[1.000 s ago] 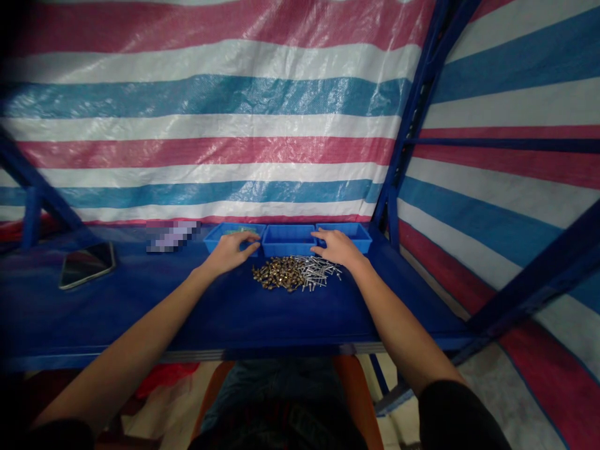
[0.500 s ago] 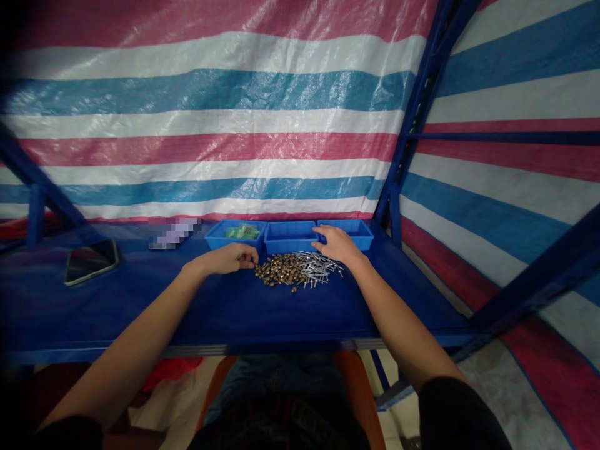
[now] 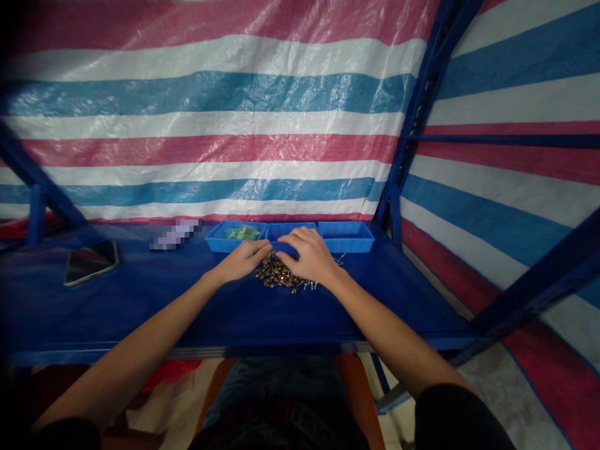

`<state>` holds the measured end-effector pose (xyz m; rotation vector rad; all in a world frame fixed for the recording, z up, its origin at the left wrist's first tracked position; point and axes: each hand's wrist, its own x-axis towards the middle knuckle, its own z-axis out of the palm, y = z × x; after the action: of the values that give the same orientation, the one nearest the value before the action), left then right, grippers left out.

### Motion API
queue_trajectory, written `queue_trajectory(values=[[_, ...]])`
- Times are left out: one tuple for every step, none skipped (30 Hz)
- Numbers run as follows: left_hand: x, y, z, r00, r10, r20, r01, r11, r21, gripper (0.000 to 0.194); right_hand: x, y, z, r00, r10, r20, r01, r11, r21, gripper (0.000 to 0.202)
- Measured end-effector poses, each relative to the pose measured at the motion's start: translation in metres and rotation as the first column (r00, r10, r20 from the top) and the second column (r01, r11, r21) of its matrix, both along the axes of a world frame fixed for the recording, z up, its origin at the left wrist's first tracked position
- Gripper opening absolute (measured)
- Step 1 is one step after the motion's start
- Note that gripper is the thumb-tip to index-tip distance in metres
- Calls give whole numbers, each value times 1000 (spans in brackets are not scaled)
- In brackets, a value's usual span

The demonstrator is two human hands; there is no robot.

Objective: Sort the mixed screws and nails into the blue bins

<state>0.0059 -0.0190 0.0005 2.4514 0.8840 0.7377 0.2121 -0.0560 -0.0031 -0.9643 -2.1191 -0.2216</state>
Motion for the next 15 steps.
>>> queue_trajectory(values=[[2, -1, -1, 1000, 1, 25, -1, 1000, -13, 41, -5, -1, -2, 1000, 8, 25, -8, 1000, 4, 22], [3, -2, -1, 999, 5, 45, -4, 1000, -21, 41, -8, -2, -4, 999, 4, 36, -5, 1000, 12, 19], [4, -2, -2, 998, 8, 59, -7, 1000, -23, 42, -10, -1, -5, 999, -8, 36, 7, 1000, 20, 17], [4, -1, -3, 998, 12, 68, -10, 1000, -22, 42, -10, 0, -7, 999, -24, 30, 23, 999, 27, 15], [3, -1, -3, 997, 14, 72, -12, 1000, -23, 42, -10, 0, -7, 999, -37, 24, 36, 999, 31, 14], [3, 0, -4, 997, 13, 76, -11, 1000, -28, 41, -9, 1, -8, 999, -42, 20, 42, 999, 32, 15], [3, 1, -5, 997, 8, 80, -5, 999, -38, 41, -8, 2, -8, 999, -39, 23, 38, 999, 32, 15], [3, 1, -6, 996, -1, 87, 5, 999, -52, 40, -8, 1, -8, 999, -30, 29, 29, 999, 32, 15], [3, 1, -7, 995, -12, 96, 19, 998, -67, 40, -8, 1, -8, 999, -22, 37, 20, 999, 33, 15], [3, 1, -7, 994, -25, 106, 34, 996, -80, 40, -8, 0, -7, 999, -16, 44, 14, 999, 37, 16], [4, 1, -8, 992, -36, 118, 47, 995, -90, 41, -9, 0, -7, 999, -16, 48, 14, 999, 43, 16], [5, 1, -9, 991, -44, 129, 57, 994, -98, 41, -10, -1, -7, 999, -19, 51, 17, 999, 47, 17], [5, 1, -9, 989, -50, 137, 64, 992, -106, 42, -10, -2, -7, 999, -26, 48, 23, 998, 50, 17], [6, 0, -9, 988, -53, 142, 70, 991, -113, 43, -11, -2, -8, 999, -32, 41, 30, 998, 50, 18], [6, 0, -9, 988, -57, 146, 75, 990, -121, 43, -12, -1, -8, 999, -35, 31, 33, 998, 47, 18]])
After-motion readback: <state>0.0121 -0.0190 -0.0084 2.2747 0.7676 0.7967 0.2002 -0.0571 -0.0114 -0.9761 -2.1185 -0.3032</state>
